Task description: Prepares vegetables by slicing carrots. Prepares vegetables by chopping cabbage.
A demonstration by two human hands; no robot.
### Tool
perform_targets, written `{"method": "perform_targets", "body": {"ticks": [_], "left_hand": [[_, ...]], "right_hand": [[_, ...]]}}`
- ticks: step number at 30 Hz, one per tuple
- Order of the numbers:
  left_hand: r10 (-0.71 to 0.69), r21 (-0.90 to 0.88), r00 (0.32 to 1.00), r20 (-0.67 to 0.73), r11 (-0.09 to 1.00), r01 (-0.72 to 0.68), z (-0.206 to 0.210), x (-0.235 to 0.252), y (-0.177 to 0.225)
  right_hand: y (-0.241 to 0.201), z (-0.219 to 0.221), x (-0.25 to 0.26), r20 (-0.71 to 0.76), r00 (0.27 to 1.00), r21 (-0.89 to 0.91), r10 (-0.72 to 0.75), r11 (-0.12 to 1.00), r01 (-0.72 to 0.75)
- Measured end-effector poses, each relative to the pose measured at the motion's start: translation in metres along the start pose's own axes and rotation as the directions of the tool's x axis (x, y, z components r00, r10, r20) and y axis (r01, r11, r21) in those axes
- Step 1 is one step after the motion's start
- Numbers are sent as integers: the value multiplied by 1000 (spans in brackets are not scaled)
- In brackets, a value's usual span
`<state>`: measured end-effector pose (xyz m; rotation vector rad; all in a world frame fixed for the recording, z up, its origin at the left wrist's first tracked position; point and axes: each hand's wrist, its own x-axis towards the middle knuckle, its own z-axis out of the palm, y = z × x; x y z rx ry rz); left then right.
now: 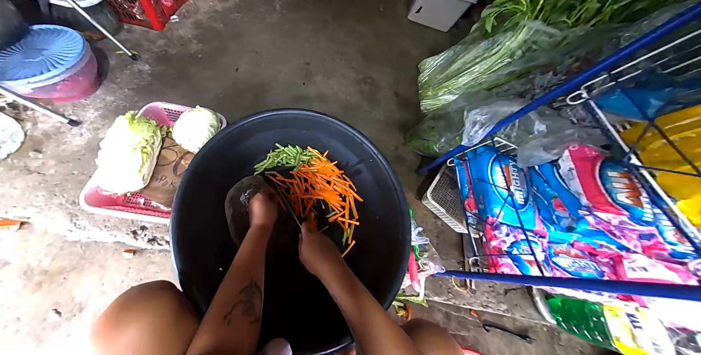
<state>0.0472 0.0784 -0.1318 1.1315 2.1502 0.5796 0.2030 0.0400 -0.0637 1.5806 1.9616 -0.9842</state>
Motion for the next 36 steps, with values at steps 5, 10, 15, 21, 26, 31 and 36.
{"method": "perform_targets", "body": {"ticks": [5, 10, 15, 21, 26, 31, 36], "left_hand": [[-14, 21, 1000, 3, 1000, 14, 2, 0, 1], [-6, 41, 1000, -1, 999, 6, 2, -1, 2], [9, 46, 1000, -2, 999, -9, 2, 0, 0], [78, 109, 993, 84, 990, -87, 9, -13, 22], [423, -196, 804, 418, 906, -375, 73, -51, 66], [365, 383, 842, 397, 768, -514, 85, -47, 79], [214, 569, 961, 175, 774, -277, 22, 17, 50]], "right_hand": [[0, 3, 6, 13, 1000, 26, -3, 1000, 3], [0, -3, -15, 64, 998, 48, 24, 998, -27], [19, 2, -52, 152, 987, 61, 60, 996, -70], [38, -12, -70, 89, 986, 102, 140, 984, -149], [66, -57, -71, -132, 974, 255, 182, 956, -144], [97, -90, -76, -181, 931, 382, 316, 895, -230], [112, -101, -78, -162, 936, 423, 312, 879, -219]]}}
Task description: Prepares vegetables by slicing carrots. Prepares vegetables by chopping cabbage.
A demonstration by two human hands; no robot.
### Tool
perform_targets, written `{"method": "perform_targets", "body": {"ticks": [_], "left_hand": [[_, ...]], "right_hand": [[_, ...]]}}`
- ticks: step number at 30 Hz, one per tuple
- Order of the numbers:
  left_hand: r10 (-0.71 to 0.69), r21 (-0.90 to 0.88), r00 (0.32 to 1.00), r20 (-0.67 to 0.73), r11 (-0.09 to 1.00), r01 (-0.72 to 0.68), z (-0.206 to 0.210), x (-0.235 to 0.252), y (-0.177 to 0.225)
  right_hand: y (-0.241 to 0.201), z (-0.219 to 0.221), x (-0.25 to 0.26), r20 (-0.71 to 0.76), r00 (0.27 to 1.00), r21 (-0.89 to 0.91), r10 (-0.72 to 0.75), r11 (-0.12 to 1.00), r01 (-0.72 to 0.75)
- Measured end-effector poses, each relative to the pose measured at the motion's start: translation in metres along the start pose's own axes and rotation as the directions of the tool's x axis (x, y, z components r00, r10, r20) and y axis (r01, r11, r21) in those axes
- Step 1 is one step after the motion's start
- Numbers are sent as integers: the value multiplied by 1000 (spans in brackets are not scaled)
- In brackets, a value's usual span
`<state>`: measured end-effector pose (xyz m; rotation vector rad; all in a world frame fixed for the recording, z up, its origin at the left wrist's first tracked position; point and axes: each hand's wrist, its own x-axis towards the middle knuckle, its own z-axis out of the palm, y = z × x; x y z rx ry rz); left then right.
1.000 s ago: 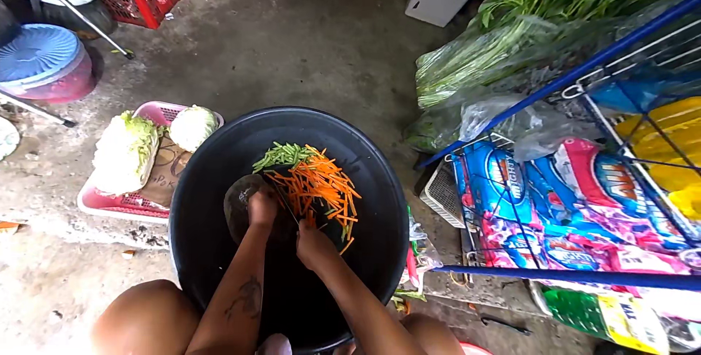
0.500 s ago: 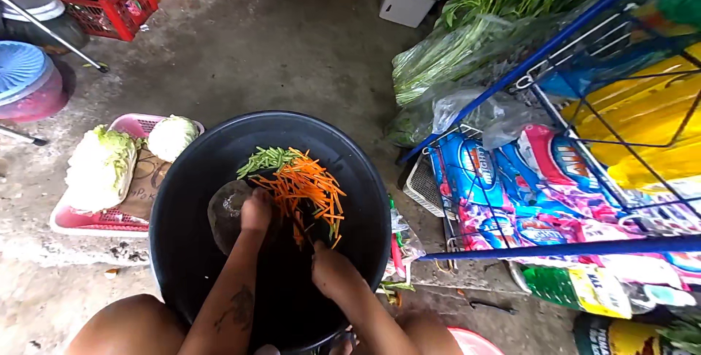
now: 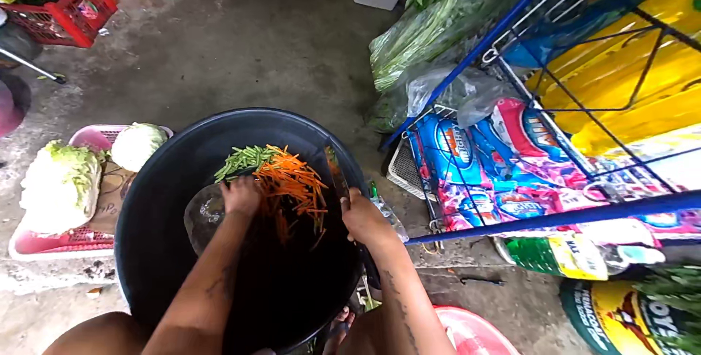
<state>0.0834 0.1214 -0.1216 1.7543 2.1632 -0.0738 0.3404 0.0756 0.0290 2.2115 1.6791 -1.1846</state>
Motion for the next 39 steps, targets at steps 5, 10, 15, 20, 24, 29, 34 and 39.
{"method": "perform_targets", "body": {"ticks": [5, 10, 15, 20, 24, 29, 34, 39], "left_hand": [[51, 136, 991, 124, 988, -68, -10, 2, -44], [47, 223, 976, 211, 970, -95, -24, -2, -3], [363, 54, 918, 162, 925, -376, -4, 15, 41], [474, -59, 862, 181, 880, -471, 41, 28, 75], [623, -61, 747, 234, 776, -628, 62, -1, 88], [674, -147, 718, 175, 739, -658, 60, -10, 85], [518, -39, 839, 166, 854, -519, 40, 23, 108], [460, 122, 872, 167, 868, -481, 40, 43, 129]], "right_hand": [[-6, -2, 0, 17, 998, 18, -56, 998, 56], [-11, 1, 0, 44, 995, 28, -84, 996, 83], [-11, -1, 2, 36, 995, 21, -93, 995, 93], [-7, -5, 4, 33, 995, 35, -91, 995, 90], [-4, -7, 4, 27, 995, 40, -92, 995, 91], [1, -13, 4, 16, 996, 63, -82, 995, 81], [7, -17, 3, 7, 997, 83, -78, 993, 78], [10, -22, 5, 1, 998, 86, -61, 994, 61]]}}
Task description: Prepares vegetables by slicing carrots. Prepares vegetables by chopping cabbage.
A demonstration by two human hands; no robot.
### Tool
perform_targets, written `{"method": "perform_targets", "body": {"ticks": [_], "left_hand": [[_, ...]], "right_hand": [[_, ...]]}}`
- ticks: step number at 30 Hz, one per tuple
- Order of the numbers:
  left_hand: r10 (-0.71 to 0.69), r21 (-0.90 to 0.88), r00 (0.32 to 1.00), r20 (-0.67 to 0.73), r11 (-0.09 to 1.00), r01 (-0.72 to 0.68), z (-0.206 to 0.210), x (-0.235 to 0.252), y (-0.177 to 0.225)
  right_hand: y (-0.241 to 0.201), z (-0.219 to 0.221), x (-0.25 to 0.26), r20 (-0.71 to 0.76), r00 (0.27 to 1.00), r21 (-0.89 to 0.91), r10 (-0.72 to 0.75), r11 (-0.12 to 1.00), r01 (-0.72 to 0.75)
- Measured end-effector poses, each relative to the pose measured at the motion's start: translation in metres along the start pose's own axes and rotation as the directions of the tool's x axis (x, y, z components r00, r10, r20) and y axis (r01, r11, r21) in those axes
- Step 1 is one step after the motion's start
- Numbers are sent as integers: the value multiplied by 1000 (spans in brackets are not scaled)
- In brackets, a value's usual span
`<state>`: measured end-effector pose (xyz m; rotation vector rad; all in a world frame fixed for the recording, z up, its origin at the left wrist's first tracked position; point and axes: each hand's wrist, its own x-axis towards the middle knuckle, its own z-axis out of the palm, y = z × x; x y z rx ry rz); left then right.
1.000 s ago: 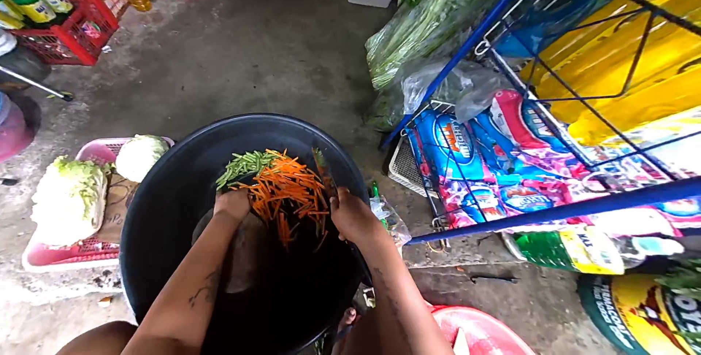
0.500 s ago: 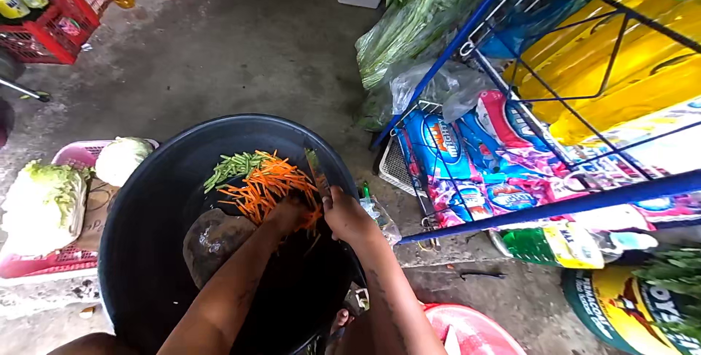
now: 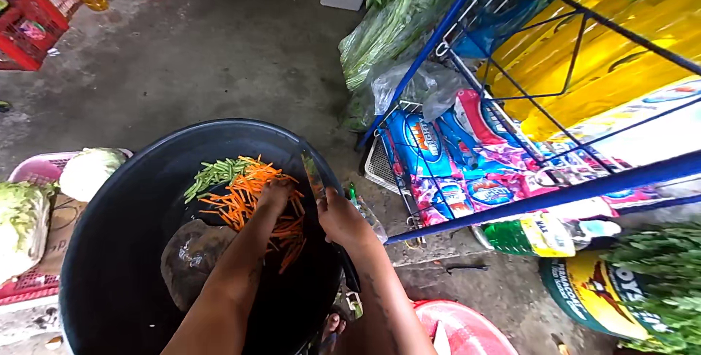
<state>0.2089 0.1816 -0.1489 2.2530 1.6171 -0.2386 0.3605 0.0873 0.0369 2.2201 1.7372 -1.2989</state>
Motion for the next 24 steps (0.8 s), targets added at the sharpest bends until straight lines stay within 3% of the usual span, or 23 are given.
{"method": "perform_targets", "body": {"ticks": [6, 10, 12, 15, 18, 21, 24], "left_hand": [[4, 57, 1000, -1, 998, -4, 15, -5, -12], [-16, -123, 1000, 1, 992, 16, 14, -22, -22], [-62, -174, 995, 75, 982, 75, 6, -31, -25], [-122, -56, 973, 197, 989, 135, -15, -40, -18], [-25, -50, 994, 104, 998, 31, -25, -33, -7], [129, -55, 992, 6, 990, -128, -9, -14, 3], [62, -33, 998, 21, 998, -61, 10, -2, 12]], "right_hand": [[-1, 0, 1, 12, 1000, 13, -21, 1000, 21], [-2, 2, 1, 19, 999, 8, -38, 999, 38], [-2, 3, 0, 21, 999, 19, -41, 999, 40], [1, 3, 0, 17, 999, 36, -29, 999, 28], [5, 2, 2, 5, 1000, 55, -15, 998, 15], [7, 0, 4, -8, 1000, 74, -8, 997, 8], [6, -4, 4, -10, 1000, 86, -2, 996, 3]]}}
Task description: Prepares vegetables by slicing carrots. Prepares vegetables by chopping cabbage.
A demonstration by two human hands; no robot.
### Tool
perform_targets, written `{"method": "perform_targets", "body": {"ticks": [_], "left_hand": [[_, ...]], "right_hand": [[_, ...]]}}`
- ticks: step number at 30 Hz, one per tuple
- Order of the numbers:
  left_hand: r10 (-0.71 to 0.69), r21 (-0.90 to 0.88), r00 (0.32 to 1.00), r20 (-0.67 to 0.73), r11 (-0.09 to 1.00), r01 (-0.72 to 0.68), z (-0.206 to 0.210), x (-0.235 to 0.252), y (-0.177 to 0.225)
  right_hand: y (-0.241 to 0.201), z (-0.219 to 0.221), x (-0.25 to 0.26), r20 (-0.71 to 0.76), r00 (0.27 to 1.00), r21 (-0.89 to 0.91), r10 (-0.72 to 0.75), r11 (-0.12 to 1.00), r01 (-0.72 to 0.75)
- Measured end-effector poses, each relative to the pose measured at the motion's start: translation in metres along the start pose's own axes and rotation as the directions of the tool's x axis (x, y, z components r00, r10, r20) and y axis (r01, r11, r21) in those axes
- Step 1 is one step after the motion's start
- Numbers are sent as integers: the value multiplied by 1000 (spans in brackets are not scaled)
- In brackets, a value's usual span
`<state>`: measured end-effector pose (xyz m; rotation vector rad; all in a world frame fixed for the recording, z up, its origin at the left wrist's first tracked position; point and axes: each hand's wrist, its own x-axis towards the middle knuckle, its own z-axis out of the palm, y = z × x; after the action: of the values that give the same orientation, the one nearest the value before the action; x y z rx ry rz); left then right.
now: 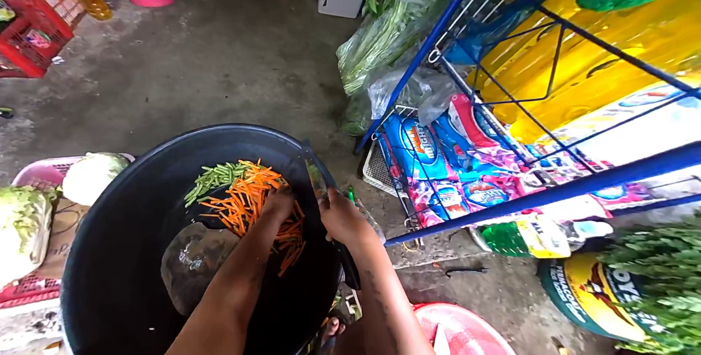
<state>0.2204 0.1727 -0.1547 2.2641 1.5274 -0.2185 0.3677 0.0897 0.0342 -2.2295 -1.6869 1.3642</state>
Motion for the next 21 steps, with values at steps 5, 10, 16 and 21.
{"method": "perform_targets", "body": {"ticks": [5, 10, 16, 21], "left_hand": [[-7, 115, 996, 88, 993, -4, 9, -6, 14], [86, 17, 990, 115, 996, -88, -1, -19, 12], [-149, 67, 986, -69, 986, 153, -30, 0, -43], [-115, 172, 991, -74, 977, 127, -37, 8, -67]], "right_hand": [[2, -2, 1, 17, 1000, -8, -1, 1000, 1], [1, 1, 5, 18, 1000, -11, -14, 1000, 14], [-3, 2, 2, 35, 999, -33, -26, 999, 27], [-2, 1, 6, 43, 999, -26, -24, 999, 25]]}}
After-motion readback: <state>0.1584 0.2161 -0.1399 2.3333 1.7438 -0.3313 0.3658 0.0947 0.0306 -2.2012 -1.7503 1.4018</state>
